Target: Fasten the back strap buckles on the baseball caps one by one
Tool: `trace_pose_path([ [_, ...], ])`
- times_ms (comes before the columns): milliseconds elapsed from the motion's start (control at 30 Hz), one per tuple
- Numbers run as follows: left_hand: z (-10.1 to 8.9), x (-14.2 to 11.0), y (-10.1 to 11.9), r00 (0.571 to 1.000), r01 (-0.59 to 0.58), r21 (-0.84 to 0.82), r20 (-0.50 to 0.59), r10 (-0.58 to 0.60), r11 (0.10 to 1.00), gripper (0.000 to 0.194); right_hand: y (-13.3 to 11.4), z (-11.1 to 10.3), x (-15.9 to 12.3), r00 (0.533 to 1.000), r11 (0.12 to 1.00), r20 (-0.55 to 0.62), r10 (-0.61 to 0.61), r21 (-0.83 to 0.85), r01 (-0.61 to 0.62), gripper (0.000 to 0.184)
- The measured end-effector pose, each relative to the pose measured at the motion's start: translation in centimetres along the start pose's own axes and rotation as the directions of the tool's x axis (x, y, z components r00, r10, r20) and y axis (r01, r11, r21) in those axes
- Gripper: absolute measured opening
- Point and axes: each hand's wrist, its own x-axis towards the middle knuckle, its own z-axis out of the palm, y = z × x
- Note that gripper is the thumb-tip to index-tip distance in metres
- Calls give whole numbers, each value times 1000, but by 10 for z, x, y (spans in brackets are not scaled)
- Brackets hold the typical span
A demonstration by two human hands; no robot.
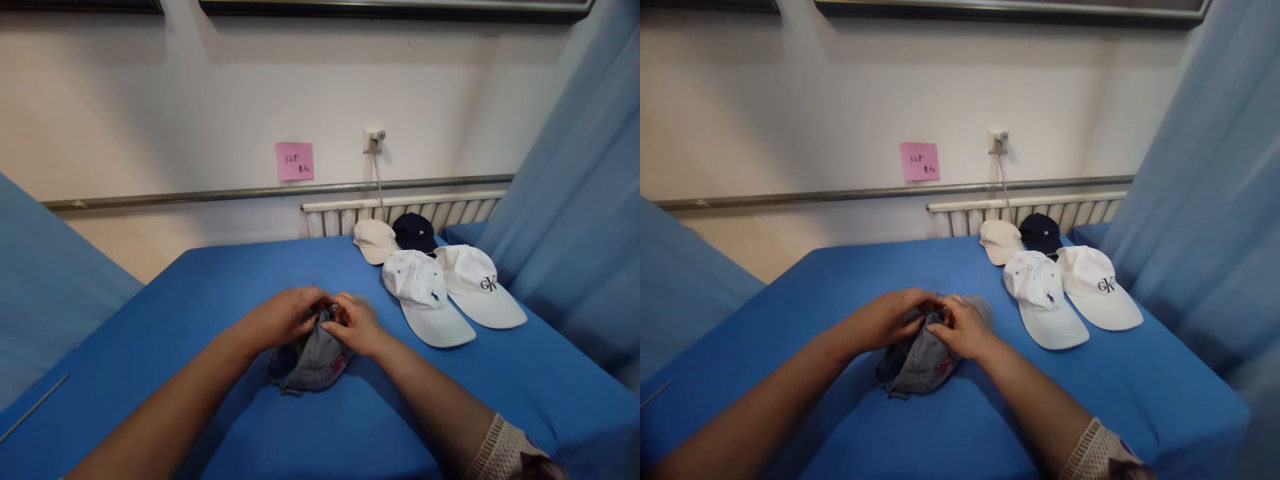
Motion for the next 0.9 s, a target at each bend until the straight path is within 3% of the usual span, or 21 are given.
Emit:
trace_pose_path([
  [133,0,-1,-2,994,32,-109,-104,-43,994,31,-6,11,9,1000,999,-18,7,-35,-8,14],
  [233,12,-14,-13,951,115,-226,-255,-172,967,30,0,12,10,991,994,-79,110,21,-109,9],
  [300,26,-28,-23,878,197,-273,-379,-293,942,22,7,13,10,971,980,-134,196,74,-187,11],
  [400,50,-51,-38,706,278,-393,-535,-464,876,19,15,16,13,949,967,-188,252,97,-238,15],
  [433,57,-58,-42,685,291,-424,-533,-496,858,20,15,17,15,949,968,-193,249,81,-238,16],
  [467,62,-64,-45,689,296,-440,-516,-509,848,20,13,18,17,952,971,-193,237,50,-232,16],
  [600,73,-75,-52,802,275,-396,-408,-436,876,24,-15,15,22,972,964,-200,127,-206,-168,16],
  [667,76,-73,-56,811,265,-392,-404,-424,881,21,-37,10,20,980,932,-192,45,-345,-111,21],
  [800,86,-66,-69,734,310,-481,-427,-528,820,24,-60,3,12,997,905,-76,-13,-425,-21,31],
  [900,96,-63,-76,654,373,-551,-414,-633,746,24,-36,9,8,987,927,-16,157,-342,-153,18],
])
